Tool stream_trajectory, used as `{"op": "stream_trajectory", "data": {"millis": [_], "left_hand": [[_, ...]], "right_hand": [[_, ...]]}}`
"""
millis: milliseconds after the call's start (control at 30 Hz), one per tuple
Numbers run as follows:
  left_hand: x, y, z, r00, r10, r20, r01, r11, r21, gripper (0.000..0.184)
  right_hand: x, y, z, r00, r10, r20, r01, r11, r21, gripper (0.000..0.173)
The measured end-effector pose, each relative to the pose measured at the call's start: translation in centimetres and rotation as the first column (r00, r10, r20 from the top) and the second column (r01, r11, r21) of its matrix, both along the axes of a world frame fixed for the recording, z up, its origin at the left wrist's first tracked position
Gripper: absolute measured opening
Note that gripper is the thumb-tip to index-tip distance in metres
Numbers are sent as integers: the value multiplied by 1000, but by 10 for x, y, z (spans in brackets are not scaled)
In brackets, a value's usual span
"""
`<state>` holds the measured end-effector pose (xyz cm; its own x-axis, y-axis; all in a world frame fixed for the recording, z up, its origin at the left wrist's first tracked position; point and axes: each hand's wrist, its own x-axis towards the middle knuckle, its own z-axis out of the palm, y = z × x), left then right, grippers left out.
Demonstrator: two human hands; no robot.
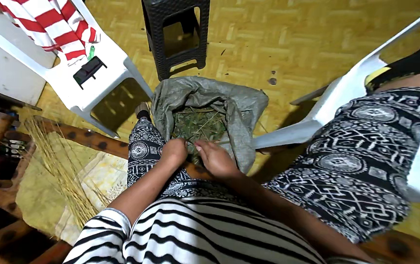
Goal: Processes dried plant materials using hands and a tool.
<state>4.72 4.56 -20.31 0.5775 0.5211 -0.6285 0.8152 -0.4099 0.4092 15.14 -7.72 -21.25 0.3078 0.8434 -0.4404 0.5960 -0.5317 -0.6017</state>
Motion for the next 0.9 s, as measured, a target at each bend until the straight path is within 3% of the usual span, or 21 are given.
{"op": "stream_trajectory", "data": {"millis": [333,500,900], "left_hand": [[1,-17,-5,997,-78,10,76,991,111,29],[-5,-11,0,995,-93,-43,94,995,29,34],[-14,-5,-3,996,-86,-5,86,995,45,35]], "right_hand": [[-1,7,-1,985,-9,170,31,991,-127,41],[5,1,-16,973,-41,227,45,999,-12,38],[16,-3,-37,938,-103,332,63,990,127,36]]}}
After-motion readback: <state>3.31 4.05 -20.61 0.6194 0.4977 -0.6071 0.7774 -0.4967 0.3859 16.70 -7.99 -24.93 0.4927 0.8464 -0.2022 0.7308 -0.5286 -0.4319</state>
